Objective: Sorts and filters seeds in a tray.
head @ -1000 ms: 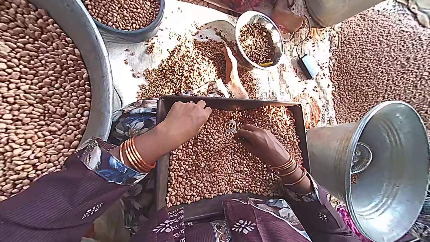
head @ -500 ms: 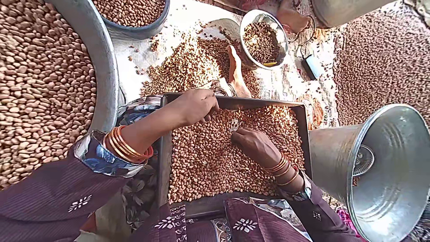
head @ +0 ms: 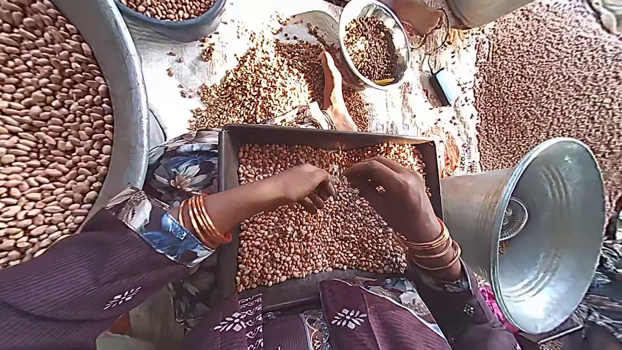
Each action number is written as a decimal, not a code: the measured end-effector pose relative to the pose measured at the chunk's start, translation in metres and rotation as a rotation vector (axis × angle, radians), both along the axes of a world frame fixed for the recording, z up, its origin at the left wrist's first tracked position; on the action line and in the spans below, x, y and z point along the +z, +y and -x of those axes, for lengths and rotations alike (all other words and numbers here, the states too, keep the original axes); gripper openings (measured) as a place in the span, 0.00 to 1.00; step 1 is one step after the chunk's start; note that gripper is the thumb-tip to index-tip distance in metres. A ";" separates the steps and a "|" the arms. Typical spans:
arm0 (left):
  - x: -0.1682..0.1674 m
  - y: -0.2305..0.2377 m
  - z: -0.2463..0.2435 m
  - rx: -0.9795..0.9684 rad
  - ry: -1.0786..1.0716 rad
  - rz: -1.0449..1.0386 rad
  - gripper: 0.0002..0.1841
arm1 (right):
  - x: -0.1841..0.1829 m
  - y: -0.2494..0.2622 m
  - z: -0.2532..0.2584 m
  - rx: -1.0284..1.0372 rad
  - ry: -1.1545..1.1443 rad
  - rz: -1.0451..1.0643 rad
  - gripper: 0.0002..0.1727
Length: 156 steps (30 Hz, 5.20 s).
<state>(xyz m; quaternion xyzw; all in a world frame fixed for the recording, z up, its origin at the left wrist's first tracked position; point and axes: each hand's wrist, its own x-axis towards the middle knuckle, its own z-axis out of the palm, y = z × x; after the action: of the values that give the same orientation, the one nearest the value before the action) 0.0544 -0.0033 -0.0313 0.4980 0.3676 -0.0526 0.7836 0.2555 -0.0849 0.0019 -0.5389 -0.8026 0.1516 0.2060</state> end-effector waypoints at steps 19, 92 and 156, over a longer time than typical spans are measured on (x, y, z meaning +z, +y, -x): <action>0.002 0.008 0.007 -0.060 0.078 -0.295 0.13 | -0.048 -0.040 0.001 -0.138 -0.621 0.395 0.08; 0.012 0.014 0.018 -0.317 0.121 -0.347 0.21 | -0.061 -0.067 0.098 0.451 -0.199 0.253 0.11; 0.016 0.027 0.023 -0.141 0.088 -0.328 0.24 | -0.012 0.012 -0.008 -0.385 -0.586 0.306 0.14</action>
<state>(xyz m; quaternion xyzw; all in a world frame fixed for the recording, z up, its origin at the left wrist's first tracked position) 0.0316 0.0236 -0.0152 0.6407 0.3693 -0.0685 0.6696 0.2630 -0.0727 -0.0102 -0.7249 -0.6795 0.0676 -0.0901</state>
